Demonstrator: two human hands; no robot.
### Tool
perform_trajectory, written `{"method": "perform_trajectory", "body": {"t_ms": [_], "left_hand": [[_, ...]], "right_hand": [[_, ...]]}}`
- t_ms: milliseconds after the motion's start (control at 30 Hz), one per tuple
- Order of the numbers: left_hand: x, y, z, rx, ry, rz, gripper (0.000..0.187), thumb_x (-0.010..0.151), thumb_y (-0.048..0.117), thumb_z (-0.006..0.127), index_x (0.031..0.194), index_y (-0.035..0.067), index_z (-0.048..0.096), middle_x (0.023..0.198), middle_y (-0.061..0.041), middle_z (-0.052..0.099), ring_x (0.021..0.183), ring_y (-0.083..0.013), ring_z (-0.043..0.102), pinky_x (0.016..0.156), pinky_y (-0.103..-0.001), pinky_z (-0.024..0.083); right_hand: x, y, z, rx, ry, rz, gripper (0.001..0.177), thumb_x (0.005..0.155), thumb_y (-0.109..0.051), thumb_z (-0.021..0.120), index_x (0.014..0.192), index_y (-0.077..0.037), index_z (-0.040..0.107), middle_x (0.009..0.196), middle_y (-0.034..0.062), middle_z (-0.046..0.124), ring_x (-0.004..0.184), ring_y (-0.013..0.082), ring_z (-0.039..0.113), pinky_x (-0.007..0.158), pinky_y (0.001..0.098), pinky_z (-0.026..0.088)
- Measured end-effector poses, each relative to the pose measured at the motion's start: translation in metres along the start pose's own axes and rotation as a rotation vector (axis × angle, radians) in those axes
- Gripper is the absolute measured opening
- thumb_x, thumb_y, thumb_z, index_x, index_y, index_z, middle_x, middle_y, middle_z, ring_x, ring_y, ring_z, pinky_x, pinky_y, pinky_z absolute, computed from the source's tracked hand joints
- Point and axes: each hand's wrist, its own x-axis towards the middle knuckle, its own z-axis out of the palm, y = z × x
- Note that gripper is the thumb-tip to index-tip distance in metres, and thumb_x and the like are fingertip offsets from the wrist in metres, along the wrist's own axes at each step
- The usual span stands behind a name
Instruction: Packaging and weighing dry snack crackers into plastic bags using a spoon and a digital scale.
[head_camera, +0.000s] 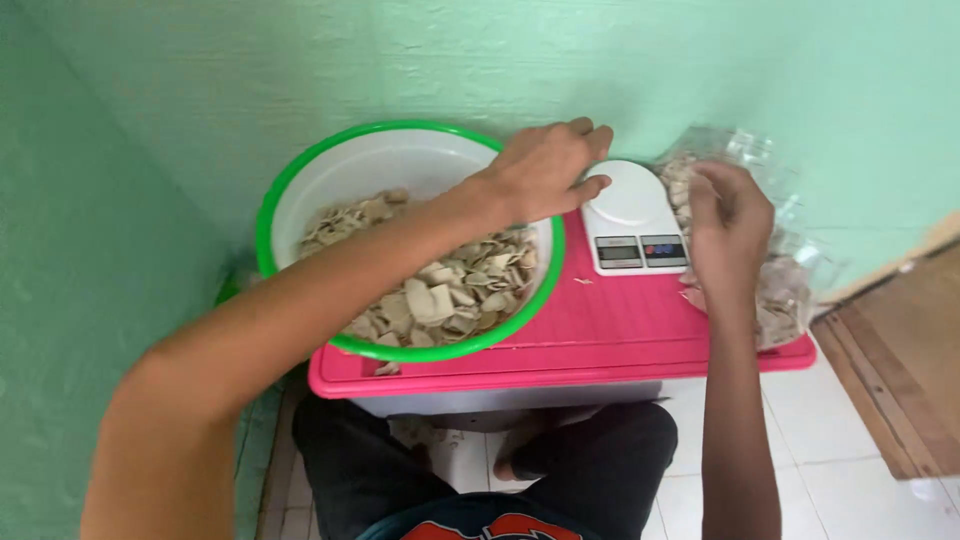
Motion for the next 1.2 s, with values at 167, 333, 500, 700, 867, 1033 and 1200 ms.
{"method": "perform_trajectory", "body": {"t_ms": [167, 333, 500, 700, 867, 1033, 1200], "left_hand": [[-0.101, -0.069, -0.043, 0.142, 0.072, -0.265, 0.032, 0.09, 0.04, 0.065, 0.11, 0.015, 0.06, 0.102, -0.007, 0.063, 0.093, -0.0407, 0.071, 0.075, -0.058, 0.058], [-0.211, -0.111, -0.088, 0.154, 0.191, -0.542, 0.027, 0.095, 0.034, 0.064, 0.112, 0.013, 0.059, 0.1, -0.009, 0.063, 0.096, -0.0373, 0.071, 0.079, -0.053, 0.058], [-0.315, -0.158, -0.086, 0.123, 0.359, -0.812, 0.026, 0.096, 0.034, 0.063, 0.111, 0.013, 0.058, 0.101, -0.008, 0.063, 0.098, -0.0327, 0.07, 0.08, -0.051, 0.058], [-0.42, -0.229, -0.02, -0.001, 0.414, -1.094, 0.027, 0.093, 0.032, 0.066, 0.11, 0.012, 0.059, 0.101, -0.01, 0.065, 0.103, -0.0383, 0.068, 0.085, -0.055, 0.056], [-0.489, -0.272, 0.081, -0.036, 0.156, -1.206, 0.035, 0.093, 0.024, 0.063, 0.126, 0.01, 0.066, 0.125, -0.017, 0.068, 0.125, -0.0382, 0.063, 0.101, -0.052, 0.052], [-0.506, -0.287, 0.18, -0.021, -0.089, -1.233, 0.057, 0.084, 0.023, 0.072, 0.137, 0.015, 0.055, 0.13, -0.015, 0.065, 0.124, -0.0368, 0.063, 0.099, -0.054, 0.054], [-0.506, -0.285, 0.242, 0.073, -0.279, -1.186, 0.064, 0.083, 0.009, 0.07, 0.144, 0.01, 0.054, 0.129, -0.014, 0.067, 0.111, -0.0334, 0.07, 0.088, -0.051, 0.058]], "right_hand": [[0.033, -0.035, 0.108, 0.037, -0.353, -0.161, 0.018, 0.101, 0.0, 0.067, 0.119, -0.003, 0.071, 0.116, 0.0201, 0.071, 0.12, 0.0454, 0.063, 0.096, 0.054, 0.054], [0.042, -0.093, 0.231, -0.015, -0.645, -0.457, 0.025, 0.095, -0.008, 0.07, 0.12, -0.008, 0.072, 0.114, 0.0138, 0.073, 0.116, 0.0394, 0.066, 0.092, 0.0494, 0.056], [0.02, -0.176, 0.34, 0.01, -0.895, -0.647, 0.029, 0.092, -0.013, 0.069, 0.119, -0.005, 0.071, 0.111, 0.0204, 0.072, 0.111, 0.0454, 0.066, 0.092, 0.057, 0.054], [-0.017, -0.223, 0.463, -0.201, -1.286, -0.829, 0.035, 0.094, -0.026, 0.064, 0.122, -0.006, 0.067, 0.114, 0.0253, 0.069, 0.109, 0.0498, 0.066, 0.089, 0.0608, 0.055], [-0.047, -0.211, 0.55, -0.519, -1.605, -0.716, 0.049, 0.093, -0.04, 0.06, 0.131, -0.01, 0.068, 0.129, 0.026, 0.067, 0.118, 0.0462, 0.064, 0.099, 0.0559, 0.054], [-0.06, -0.198, 0.577, -0.56, -1.778, -0.642, 0.059, 0.088, -0.053, 0.063, 0.133, -0.016, 0.067, 0.133, 0.0212, 0.067, 0.125, 0.0411, 0.062, 0.104, 0.0506, 0.053], [-0.062, -0.187, 0.577, -0.553, -1.803, -0.605, 0.058, 0.085, -0.052, 0.066, 0.13, -0.015, 0.069, 0.13, 0.0208, 0.069, 0.125, 0.0416, 0.062, 0.107, 0.0486, 0.051]]}}
